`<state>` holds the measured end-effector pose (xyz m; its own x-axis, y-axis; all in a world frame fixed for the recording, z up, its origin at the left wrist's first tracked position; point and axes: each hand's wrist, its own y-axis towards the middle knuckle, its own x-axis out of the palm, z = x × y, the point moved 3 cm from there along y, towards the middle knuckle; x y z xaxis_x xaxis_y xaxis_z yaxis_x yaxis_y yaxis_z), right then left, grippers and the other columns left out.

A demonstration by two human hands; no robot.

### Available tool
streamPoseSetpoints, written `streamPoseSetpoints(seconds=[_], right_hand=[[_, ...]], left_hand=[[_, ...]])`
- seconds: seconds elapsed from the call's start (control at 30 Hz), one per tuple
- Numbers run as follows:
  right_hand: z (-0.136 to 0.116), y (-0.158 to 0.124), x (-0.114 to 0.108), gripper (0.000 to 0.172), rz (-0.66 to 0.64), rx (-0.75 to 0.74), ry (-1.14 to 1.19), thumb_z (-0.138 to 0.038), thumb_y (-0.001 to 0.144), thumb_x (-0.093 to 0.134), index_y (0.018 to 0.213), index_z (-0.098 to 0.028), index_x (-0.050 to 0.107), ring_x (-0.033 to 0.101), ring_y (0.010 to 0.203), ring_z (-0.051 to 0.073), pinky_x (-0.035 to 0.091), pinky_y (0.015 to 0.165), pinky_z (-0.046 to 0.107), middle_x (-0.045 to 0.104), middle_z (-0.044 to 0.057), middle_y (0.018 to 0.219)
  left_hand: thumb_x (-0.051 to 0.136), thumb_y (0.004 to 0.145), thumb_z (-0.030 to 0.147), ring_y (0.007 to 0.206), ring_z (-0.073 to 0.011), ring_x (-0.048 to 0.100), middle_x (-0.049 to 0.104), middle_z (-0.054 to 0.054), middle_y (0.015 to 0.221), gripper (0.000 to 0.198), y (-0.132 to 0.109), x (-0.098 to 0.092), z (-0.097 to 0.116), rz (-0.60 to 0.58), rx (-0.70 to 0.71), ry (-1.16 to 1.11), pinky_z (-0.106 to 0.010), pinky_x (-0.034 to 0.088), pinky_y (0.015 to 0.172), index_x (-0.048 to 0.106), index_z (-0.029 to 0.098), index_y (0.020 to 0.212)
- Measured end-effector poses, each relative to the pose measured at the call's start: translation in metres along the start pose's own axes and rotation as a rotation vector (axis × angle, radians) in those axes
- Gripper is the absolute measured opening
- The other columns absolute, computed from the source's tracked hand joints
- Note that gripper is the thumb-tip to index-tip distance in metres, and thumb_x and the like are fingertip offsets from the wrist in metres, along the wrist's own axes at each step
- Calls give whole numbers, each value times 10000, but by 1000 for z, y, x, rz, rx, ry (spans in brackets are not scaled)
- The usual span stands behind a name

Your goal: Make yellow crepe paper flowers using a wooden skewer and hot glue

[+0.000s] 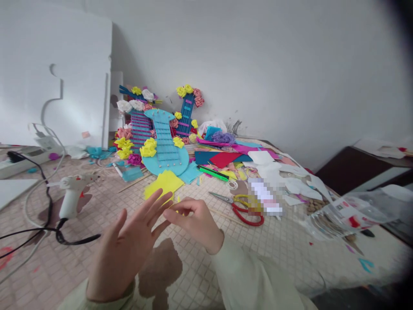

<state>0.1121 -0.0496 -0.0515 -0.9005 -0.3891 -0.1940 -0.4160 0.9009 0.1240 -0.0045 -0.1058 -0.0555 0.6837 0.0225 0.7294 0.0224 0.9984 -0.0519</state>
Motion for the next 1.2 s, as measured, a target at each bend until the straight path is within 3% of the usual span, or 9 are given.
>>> streamPoseSetpoints(seconds=[0.13, 0.33, 0.67, 0.83, 1.0, 1.13, 1.2], right_hand=[[-4, 1, 11, 125, -69, -22, 66, -254, 677, 684, 744, -154, 716, 492, 614, 108, 375, 576, 230, 612, 8, 657], [-6, 2, -4, 84, 36, -67, 7, -214, 705, 654, 718, -150, 708, 448, 567, 95, 354, 533, 215, 557, -15, 580], [-16, -10, -84, 130, 229, -154, -325, -262, 748, 605, 737, -154, 676, 445, 575, 107, 350, 523, 221, 564, 5, 646], [-13, -39, -136, 178, 378, -79, -496, -350, 705, 642, 680, -175, 657, 402, 547, 110, 328, 516, 234, 465, -15, 578], [-15, -83, -194, 315, 667, 49, -603, -496, 705, 579, 734, -182, 588, 437, 571, 147, 338, 536, 281, 506, 24, 623], [-2, -127, -221, 480, 570, 172, -735, -594, 801, 377, 504, -218, 398, 411, 508, 153, 325, 501, 319, 412, 28, 515], [15, -151, -227, 521, 537, 224, -740, -618, 801, 332, 462, -226, 379, 402, 458, 150, 336, 474, 325, 391, 35, 473]], left_hand=[[271, 808, 547, 1301, -265, 212, 528, -64, 1268, 578, 3, -1, -5, -51, -3, 38, -454, 102, 1066, 502, 195, 1204], [252, 809, 547, 1294, -281, 225, 528, -76, 1267, 589, 4, -3, 0, -83, 23, 68, -477, 156, 1040, 498, 190, 1207], [271, 791, 560, 1249, -334, 290, 536, -99, 1254, 606, 1, -15, 13, 2, 32, 140, -499, 220, 1012, 561, 154, 1136], [288, 784, 556, 1252, -342, 287, 536, -107, 1253, 596, 0, -23, 30, 102, 79, 180, -510, 193, 1022, 565, 148, 1120], [283, 799, 545, 1247, -311, 316, 544, -89, 1246, 564, 1, -22, 42, 206, 104, 176, -485, 210, 1036, 569, 164, 1101], [297, 790, 560, 1220, -297, 360, 566, -70, 1221, 549, 8, -32, 41, 225, 106, 196, -461, 289, 1003, 592, 187, 1064], [354, 774, 546, 1166, -305, 420, 609, -65, 1155, 493, 16, -40, 37, 188, 103, 281, -444, 356, 947, 632, 201, 990]])
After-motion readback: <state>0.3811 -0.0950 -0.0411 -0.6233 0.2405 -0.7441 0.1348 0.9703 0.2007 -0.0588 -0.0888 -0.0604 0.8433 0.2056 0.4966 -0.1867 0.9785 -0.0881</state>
